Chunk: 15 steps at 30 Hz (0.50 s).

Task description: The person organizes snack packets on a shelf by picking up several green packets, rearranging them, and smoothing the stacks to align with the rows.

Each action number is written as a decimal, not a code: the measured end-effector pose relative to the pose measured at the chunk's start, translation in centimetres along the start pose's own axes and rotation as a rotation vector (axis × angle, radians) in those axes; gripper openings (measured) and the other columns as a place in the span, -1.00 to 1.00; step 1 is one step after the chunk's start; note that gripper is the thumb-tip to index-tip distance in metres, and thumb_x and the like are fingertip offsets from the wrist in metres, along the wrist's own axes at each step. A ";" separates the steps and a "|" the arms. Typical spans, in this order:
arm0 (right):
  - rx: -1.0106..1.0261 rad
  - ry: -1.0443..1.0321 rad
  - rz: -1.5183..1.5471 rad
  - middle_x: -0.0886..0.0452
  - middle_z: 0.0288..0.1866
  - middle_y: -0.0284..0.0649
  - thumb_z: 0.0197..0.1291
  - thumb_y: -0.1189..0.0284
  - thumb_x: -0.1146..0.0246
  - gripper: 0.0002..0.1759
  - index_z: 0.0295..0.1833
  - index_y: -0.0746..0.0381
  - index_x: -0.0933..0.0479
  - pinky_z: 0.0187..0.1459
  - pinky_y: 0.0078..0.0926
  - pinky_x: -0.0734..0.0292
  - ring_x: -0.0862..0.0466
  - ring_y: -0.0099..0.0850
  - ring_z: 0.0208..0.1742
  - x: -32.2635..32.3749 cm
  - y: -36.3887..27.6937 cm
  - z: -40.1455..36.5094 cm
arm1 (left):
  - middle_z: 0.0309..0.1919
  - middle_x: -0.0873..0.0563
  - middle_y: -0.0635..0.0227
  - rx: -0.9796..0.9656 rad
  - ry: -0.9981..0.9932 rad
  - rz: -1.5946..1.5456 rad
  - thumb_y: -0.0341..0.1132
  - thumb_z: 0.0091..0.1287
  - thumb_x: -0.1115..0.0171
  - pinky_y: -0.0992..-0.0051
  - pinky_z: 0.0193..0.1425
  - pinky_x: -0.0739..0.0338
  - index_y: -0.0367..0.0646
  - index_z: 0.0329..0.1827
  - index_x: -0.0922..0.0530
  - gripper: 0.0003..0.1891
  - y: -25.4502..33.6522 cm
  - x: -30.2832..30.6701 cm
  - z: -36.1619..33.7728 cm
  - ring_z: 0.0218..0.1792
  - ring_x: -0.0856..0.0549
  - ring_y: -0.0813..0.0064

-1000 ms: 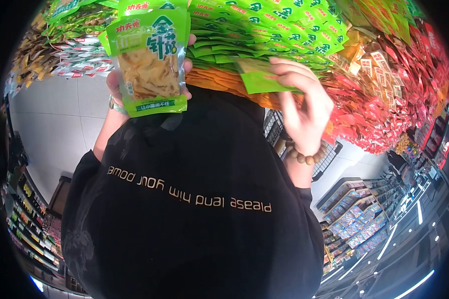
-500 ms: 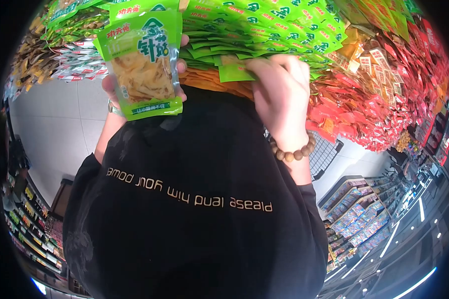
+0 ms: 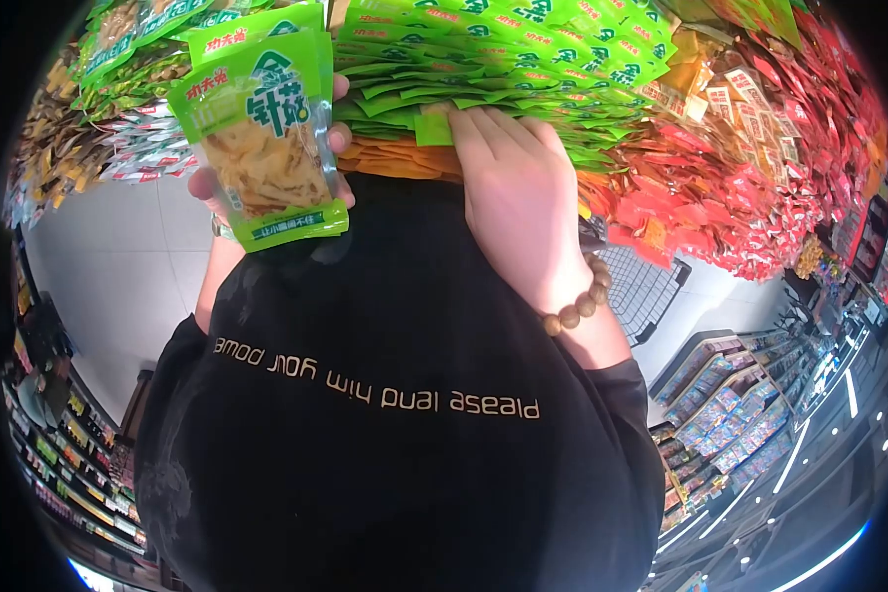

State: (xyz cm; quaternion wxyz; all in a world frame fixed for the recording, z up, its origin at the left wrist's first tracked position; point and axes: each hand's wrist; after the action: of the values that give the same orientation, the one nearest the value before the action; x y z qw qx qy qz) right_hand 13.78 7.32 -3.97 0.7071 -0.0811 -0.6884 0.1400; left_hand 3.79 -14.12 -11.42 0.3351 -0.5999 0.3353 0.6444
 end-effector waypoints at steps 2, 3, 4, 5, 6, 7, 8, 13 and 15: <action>-0.007 -0.041 -0.027 -0.70 -0.04 -0.08 0.18 0.63 -0.20 -0.65 0.12 0.34 -0.56 0.08 -0.25 -0.47 -0.67 -0.17 0.01 -0.1 0.2 0.4 | 0.51 -0.09 -0.17 0.001 -0.031 -0.016 -0.07 0.04 -0.63 -0.35 0.13 -0.58 -0.04 0.61 0.07 0.19 -0.2 0.3 0.1 0.34 -0.40 -0.14; -0.010 -0.060 -0.042 -0.70 -0.05 -0.09 0.20 0.61 -0.20 -0.66 0.12 0.34 -0.55 0.07 -0.26 -0.47 -0.67 -0.18 0.00 -0.2 0.2 0.5 | 0.51 -0.09 -0.17 0.012 -0.043 -0.011 -0.07 0.03 -0.63 -0.35 0.14 -0.57 -0.04 0.61 0.07 0.19 -0.1 0.4 0.1 0.34 -0.40 -0.14; -0.011 -0.074 -0.057 -0.70 -0.07 -0.10 0.22 0.59 -0.20 -0.68 0.11 0.34 -0.56 0.06 -0.27 -0.47 -0.68 -0.19 -0.01 -0.3 0.2 0.5 | 0.51 -0.09 -0.17 0.024 -0.055 -0.006 -0.07 0.03 -0.63 -0.36 0.14 -0.56 -0.04 0.61 0.07 0.19 0.1 0.5 0.1 0.34 -0.40 -0.14; -0.013 -0.086 -0.073 -0.70 -0.09 -0.11 0.24 0.56 -0.20 -0.70 0.09 0.34 -0.56 0.05 -0.29 -0.47 -0.68 -0.20 -0.03 -0.3 0.3 0.6 | 0.51 -0.09 -0.17 0.034 -0.069 -0.002 -0.08 0.03 -0.63 -0.36 0.14 -0.56 -0.04 0.61 0.07 0.19 0.2 0.6 0.2 0.34 -0.40 -0.15; -0.013 -0.099 -0.089 -0.70 -0.11 -0.12 0.27 0.54 -0.20 -0.72 0.08 0.34 -0.56 0.04 -0.30 -0.47 -0.68 -0.21 -0.04 -0.4 0.3 0.7 | 0.51 -0.09 -0.16 0.034 -0.076 -0.005 -0.09 0.03 -0.63 -0.36 0.15 -0.55 -0.04 0.61 0.06 0.19 0.3 0.7 0.1 0.34 -0.40 -0.15; 0.004 -0.060 -0.100 -0.69 -0.19 -0.16 0.26 0.50 -0.22 -0.75 0.03 0.33 -0.57 0.00 -0.33 -0.46 -0.67 -0.25 -0.10 -0.7 0.4 0.7 | 0.51 -0.09 -0.16 0.034 -0.083 -0.009 -0.09 0.02 -0.64 -0.36 0.15 -0.55 -0.04 0.61 0.06 0.19 0.3 0.8 0.1 0.35 -0.40 -0.14; 0.020 -0.023 -0.110 -0.67 -0.27 -0.20 0.25 0.45 -0.24 -0.77 -0.03 0.32 -0.58 -0.05 -0.36 -0.45 -0.67 -0.29 -0.17 -1.1 0.6 0.7 | 0.51 -0.09 -0.16 0.034 -0.090 -0.013 -0.10 0.01 -0.64 -0.36 0.16 -0.55 -0.04 0.61 0.06 0.20 0.4 0.8 0.1 0.35 -0.39 -0.14; -0.003 -0.025 -0.164 -0.65 -0.37 -0.27 0.25 0.25 -0.31 -0.71 -0.17 0.28 -0.59 -0.16 -0.38 -0.43 -0.65 -0.35 -0.26 -1.5 -0.2 0.8 | 0.52 -0.10 -0.13 -0.033 -0.110 -0.012 -0.12 -0.01 -0.65 -0.32 0.15 -0.57 -0.06 0.61 0.05 0.21 0.8 0.5 -0.2 0.32 -0.38 -0.06; -0.019 -0.031 -0.182 -0.64 -0.38 -0.27 0.22 0.21 -0.34 -0.69 -0.20 0.27 -0.58 -0.17 -0.37 -0.43 -0.64 -0.35 -0.27 -1.8 -0.2 1.0 | 0.51 -0.11 -0.11 -0.067 -0.167 0.026 -0.10 0.00 -0.65 -0.30 0.14 -0.59 -0.10 0.61 0.05 0.21 1.2 0.9 -0.1 0.30 -0.37 -0.02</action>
State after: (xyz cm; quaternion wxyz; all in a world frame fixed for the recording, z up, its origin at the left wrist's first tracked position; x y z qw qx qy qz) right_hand 12.72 6.50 -5.58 0.7055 -0.0230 -0.7049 0.0699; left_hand 2.78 -14.88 -12.29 0.3336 -0.5505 0.2922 0.7073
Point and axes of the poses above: each hand's wrist, its own z-axis towards the middle knuckle, its own x-axis out of the back of the hand, y = z × x
